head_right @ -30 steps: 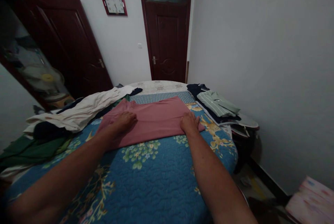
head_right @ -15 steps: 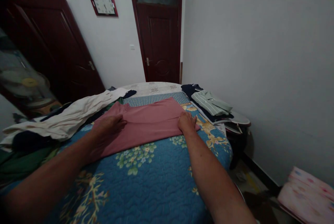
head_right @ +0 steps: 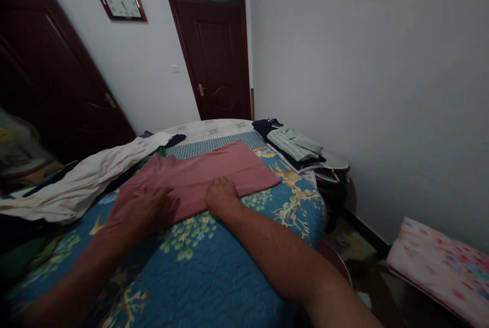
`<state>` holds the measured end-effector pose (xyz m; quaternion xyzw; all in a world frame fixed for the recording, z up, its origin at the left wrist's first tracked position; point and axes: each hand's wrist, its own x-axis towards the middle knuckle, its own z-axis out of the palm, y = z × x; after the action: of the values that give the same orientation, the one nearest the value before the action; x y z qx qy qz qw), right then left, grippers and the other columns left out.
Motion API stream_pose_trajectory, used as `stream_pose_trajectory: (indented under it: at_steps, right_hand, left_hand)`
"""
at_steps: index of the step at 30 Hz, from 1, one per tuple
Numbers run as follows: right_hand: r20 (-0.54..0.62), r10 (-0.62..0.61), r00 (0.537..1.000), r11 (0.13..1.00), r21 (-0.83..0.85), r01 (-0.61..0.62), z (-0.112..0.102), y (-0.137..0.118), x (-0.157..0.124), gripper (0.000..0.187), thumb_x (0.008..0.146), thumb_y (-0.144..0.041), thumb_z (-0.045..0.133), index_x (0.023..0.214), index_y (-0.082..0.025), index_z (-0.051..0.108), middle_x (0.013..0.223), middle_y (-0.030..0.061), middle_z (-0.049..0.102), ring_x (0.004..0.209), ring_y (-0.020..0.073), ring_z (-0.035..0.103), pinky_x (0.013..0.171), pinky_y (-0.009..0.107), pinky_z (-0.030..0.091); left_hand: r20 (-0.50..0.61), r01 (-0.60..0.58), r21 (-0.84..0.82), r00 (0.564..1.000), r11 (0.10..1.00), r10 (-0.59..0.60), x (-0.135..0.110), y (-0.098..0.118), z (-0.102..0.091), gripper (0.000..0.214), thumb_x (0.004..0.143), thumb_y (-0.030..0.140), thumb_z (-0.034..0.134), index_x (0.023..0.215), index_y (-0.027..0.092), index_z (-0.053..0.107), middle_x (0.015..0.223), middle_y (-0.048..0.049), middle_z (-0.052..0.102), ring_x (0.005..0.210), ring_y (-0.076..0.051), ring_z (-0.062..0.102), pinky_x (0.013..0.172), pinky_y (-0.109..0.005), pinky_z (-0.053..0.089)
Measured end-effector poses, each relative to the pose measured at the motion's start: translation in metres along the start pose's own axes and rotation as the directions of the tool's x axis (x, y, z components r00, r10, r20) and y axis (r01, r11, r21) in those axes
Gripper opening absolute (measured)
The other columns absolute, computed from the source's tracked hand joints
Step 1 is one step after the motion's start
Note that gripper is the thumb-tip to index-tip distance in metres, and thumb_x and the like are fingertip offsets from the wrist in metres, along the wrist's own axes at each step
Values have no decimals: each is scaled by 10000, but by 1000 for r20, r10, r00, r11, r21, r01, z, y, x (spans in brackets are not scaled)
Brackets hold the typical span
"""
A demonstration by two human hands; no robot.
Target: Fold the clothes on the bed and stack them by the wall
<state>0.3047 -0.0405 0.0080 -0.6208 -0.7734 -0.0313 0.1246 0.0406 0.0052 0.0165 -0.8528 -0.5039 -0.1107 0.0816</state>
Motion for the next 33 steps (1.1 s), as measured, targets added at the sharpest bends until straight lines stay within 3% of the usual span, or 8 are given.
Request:
stream_pose_trajectory:
  at_steps: [3, 6, 9, 12, 17, 24, 28, 33]
  right_hand:
    - [36, 53, 998, 997, 61, -55, 12, -10, -3, 596, 1088, -428, 451, 1539, -67, 595, 1611, 278, 549, 1503, 381, 483, 1224, 579, 371]
    - [77, 138, 988, 978, 145, -147, 15, -1, -6, 759, 1096, -580, 399, 1676, -91, 437, 1754, 252, 365, 1633, 393, 324, 1305, 646, 231]
    - [104, 189, 976, 964, 170, -205, 13, 15, -10, 867, 1083, -665, 381, 1708, -66, 376, 1779, 255, 304, 1674, 390, 233, 1339, 637, 129]
    - [117, 266, 957, 952, 127, -280, 11, 35, -15, 900, 1084, -682, 362, 1712, -38, 359, 1785, 266, 284, 1682, 390, 208, 1345, 617, 102]
    - [116, 428, 896, 904, -33, -427, 14, 84, -21, 897, 1092, -655, 334, 1707, -2, 340, 1780, 274, 289, 1676, 389, 221, 1342, 612, 129]
    - [83, 549, 832, 834, -119, -539, 18, 154, -23, 879, 1082, -671, 257, 1691, -49, 380, 1763, 274, 320, 1652, 380, 279, 1292, 660, 248]
    - [70, 600, 797, 798, -118, -591, 16, 170, -24, 873, 1076, -670, 238, 1666, -53, 422, 1721, 286, 385, 1602, 396, 362, 1262, 689, 278]
    - [63, 601, 797, 798, -100, -594, 14, 174, -25, 855, 1070, -656, 248, 1638, -56, 471, 1689, 300, 428, 1590, 406, 380, 1252, 697, 287]
  left_hand:
    - [46, -60, 24, 997, 998, 59, -24, 13, 23, 553, 1098, 466, 347, 1479, 198, 643, 1540, -174, 650, 1423, -333, 605, 1222, -488, 447]
    - [55, 24, 72, 998, 997, -28, -38, 12, 36, 658, 1097, 517, 333, 1613, 166, 540, 1714, -165, 496, 1587, -369, 443, 1297, -569, 343]
    - [81, 105, 95, 990, 990, -112, -44, 11, 35, 729, 1095, 563, 313, 1672, 144, 464, 1766, -170, 413, 1628, -402, 374, 1298, -643, 300]
    - [113, 198, 97, 971, 975, -209, -49, 15, 25, 781, 1083, 625, 316, 1686, 146, 443, 1776, -196, 382, 1631, -431, 361, 1283, -687, 288]
    - [146, 335, 93, 927, 937, -346, -64, 14, 7, 827, 1071, 677, 339, 1676, 123, 444, 1765, -248, 375, 1644, -436, 338, 1290, -664, 281]
    - [104, 439, 90, 888, 894, -447, -91, -13, -5, 786, 1065, 674, 366, 1575, 100, 535, 1693, -291, 469, 1603, -437, 408, 1275, -625, 312]
    - [137, 494, 86, 854, 865, -502, -104, -23, -6, 832, 1065, 689, 320, 1629, 98, 481, 1747, -287, 385, 1646, -440, 329, 1271, -690, 300]
    - [156, 543, 82, 821, 836, -549, -126, -35, -5, 864, 1077, 664, 279, 1695, 70, 381, 1785, -272, 312, 1667, -426, 291, 1296, -714, 258]
